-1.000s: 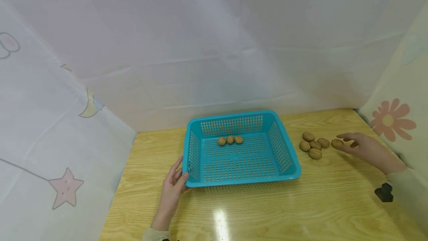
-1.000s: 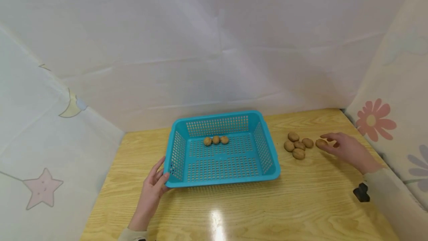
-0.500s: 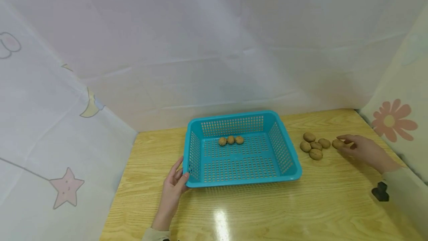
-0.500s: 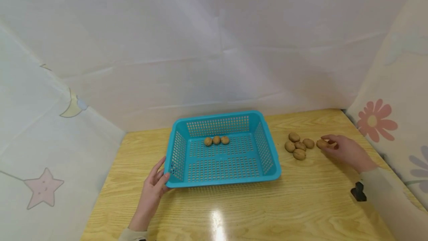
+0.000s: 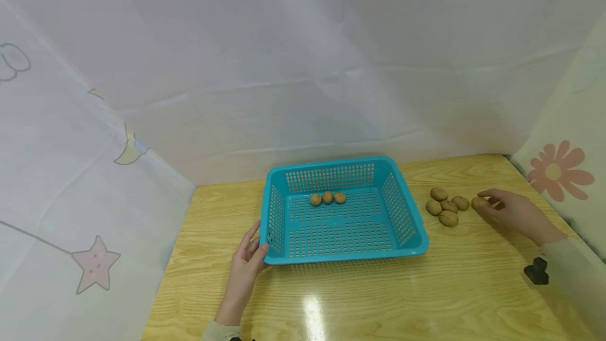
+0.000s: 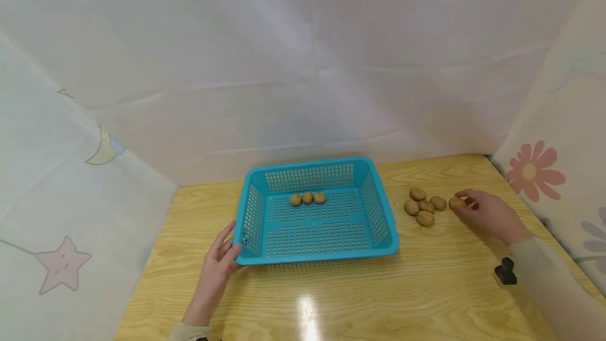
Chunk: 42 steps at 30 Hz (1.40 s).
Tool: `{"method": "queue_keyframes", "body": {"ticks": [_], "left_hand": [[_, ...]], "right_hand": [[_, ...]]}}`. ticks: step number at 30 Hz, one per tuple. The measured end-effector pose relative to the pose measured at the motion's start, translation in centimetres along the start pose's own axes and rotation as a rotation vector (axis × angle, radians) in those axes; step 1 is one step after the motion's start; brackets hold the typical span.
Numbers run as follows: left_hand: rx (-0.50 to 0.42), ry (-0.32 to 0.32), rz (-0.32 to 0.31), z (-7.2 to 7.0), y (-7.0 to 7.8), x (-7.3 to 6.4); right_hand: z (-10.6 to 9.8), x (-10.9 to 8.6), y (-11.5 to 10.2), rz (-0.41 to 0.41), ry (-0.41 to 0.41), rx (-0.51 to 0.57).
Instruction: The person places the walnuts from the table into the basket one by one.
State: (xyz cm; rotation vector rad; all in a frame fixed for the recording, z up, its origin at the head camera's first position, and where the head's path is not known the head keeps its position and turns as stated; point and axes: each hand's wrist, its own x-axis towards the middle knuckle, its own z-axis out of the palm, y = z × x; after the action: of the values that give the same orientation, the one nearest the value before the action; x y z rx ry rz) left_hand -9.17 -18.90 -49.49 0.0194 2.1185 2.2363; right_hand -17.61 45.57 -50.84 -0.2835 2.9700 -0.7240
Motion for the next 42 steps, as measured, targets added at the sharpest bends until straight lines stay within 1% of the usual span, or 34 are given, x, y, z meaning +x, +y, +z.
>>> {"method": "queue_keyframes", "body": {"ticks": [6,9,13,17,21,24,28,32,36,42], "left_hand": [[-0.005,0.001,-0.004,0.1,0.2,0.0],[-0.001,0.001,-0.008,0.1,0.3,0.0],[0.005,-0.002,-0.007,0.1,0.2,-0.1],[0.009,-0.006,-0.003,0.0,0.1,0.0],[0.01,-0.008,-0.003,-0.2,0.0,0.0],[0.011,-0.011,-0.002,-0.2,-0.1,0.0],[0.01,-0.01,-0.001,-0.1,0.0,0.1],[0.013,-0.008,0.0,-0.1,0.1,0.1],[0.01,-0.006,-0.004,-0.1,0.1,0.0],[0.004,-0.005,-0.01,-0.1,0.1,-0.1]], "right_hand": [[-0.5,-0.3,-1.5,-0.045,0.064,0.002],[-0.9,-0.4,-2.7,-0.062,0.098,0.002],[-1.4,-0.3,-4.7,-0.088,0.121,-0.01],[-1.9,0.3,-7.2,-0.132,0.132,-0.036],[-2.7,0.7,-10.3,-0.156,0.117,-0.027],[-3.3,1.1,-12.8,-0.162,0.089,-0.007],[-3.6,2.0,-15.7,-0.192,0.068,0.004],[-3.4,3.3,-18.0,-0.255,0.073,-0.003],[-3.2,4.7,-20.0,-0.289,0.055,0.011],[-2.2,7.0,-22.7,-0.378,0.038,0.041]]}}
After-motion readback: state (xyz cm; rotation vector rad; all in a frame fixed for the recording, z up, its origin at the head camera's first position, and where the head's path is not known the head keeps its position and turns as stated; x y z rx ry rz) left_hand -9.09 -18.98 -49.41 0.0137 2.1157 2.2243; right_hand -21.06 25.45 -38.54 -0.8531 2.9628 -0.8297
